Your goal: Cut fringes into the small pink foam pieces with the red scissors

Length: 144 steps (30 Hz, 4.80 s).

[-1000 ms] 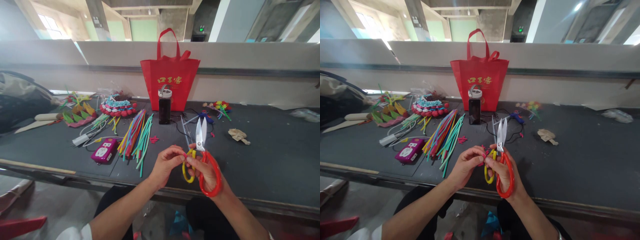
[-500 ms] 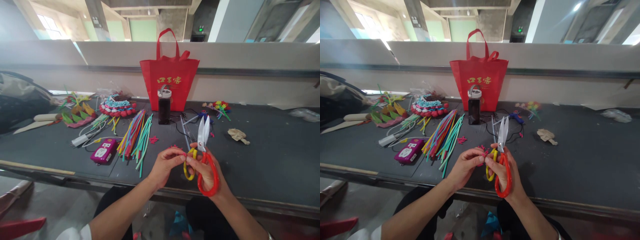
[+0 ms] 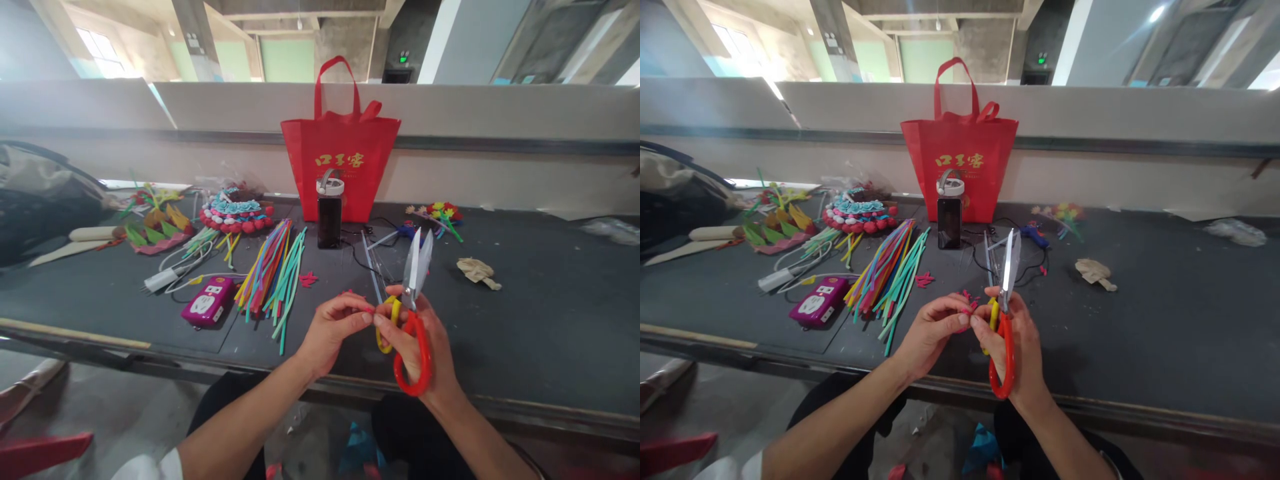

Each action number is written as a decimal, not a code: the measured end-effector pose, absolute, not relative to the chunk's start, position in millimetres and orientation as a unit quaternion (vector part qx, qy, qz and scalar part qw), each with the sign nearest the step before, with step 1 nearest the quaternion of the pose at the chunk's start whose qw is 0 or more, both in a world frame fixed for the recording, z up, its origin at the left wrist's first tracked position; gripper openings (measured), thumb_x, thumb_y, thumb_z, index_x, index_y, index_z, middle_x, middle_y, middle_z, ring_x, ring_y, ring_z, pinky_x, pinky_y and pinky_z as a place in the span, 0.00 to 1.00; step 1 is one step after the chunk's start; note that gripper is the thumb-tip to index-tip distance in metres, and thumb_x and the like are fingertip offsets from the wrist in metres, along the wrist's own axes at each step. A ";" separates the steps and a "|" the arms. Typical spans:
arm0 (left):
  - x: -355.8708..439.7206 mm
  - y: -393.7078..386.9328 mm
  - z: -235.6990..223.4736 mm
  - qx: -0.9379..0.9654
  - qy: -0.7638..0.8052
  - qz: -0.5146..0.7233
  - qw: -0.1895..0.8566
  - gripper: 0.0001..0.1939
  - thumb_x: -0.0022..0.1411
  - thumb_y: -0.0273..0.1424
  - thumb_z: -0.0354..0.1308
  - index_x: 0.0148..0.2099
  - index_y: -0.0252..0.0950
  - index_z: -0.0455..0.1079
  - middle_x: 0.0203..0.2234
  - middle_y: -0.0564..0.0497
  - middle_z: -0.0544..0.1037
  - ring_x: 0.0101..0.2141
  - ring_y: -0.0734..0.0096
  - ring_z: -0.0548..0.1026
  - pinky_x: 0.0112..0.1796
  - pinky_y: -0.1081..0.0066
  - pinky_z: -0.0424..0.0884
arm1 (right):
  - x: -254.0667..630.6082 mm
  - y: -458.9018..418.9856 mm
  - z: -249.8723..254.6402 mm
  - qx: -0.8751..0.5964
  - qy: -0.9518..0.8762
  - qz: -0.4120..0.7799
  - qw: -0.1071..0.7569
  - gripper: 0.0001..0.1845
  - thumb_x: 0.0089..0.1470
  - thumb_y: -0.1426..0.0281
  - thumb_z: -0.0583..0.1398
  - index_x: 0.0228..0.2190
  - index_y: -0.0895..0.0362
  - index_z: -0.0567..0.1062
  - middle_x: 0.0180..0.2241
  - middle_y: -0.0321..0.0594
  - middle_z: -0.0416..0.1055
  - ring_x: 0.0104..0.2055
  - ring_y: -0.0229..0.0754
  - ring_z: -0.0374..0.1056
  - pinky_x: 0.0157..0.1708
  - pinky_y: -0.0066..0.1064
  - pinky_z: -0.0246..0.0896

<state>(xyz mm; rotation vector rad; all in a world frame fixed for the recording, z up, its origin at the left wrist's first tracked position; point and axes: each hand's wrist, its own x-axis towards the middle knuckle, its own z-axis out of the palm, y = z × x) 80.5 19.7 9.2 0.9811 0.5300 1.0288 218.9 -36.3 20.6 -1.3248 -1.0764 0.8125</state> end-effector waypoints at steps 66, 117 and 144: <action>72.9 29.2 10.5 0.356 0.251 0.476 0.764 0.10 0.51 0.30 0.68 0.34 0.31 0.73 0.24 0.52 0.77 0.22 0.76 0.73 0.29 0.72 0.69 | 248.5 -34.7 -14.0 -0.641 -0.705 -0.026 0.304 0.22 0.48 0.75 0.58 0.46 0.50 0.71 0.38 0.38 0.73 0.39 0.45 0.69 0.36 0.34 0.66; 76.5 26.3 4.3 0.359 0.266 0.477 0.757 0.11 0.51 0.30 0.68 0.31 0.33 0.69 0.21 0.53 0.75 0.22 0.75 0.73 0.28 0.72 0.66 | 247.8 -41.1 -18.4 -0.629 -0.716 -0.060 0.297 0.20 0.51 0.75 0.56 0.47 0.53 0.73 0.37 0.40 0.77 0.36 0.43 0.72 0.37 0.33 0.67; 76.2 25.4 9.5 0.353 0.264 0.475 0.762 0.10 0.52 0.30 0.68 0.31 0.32 0.69 0.24 0.52 0.76 0.22 0.76 0.72 0.28 0.73 0.66 | 248.8 -41.3 -17.1 -0.632 -0.715 -0.069 0.291 0.21 0.52 0.76 0.55 0.47 0.54 0.73 0.38 0.39 0.78 0.35 0.42 0.73 0.37 0.32 0.67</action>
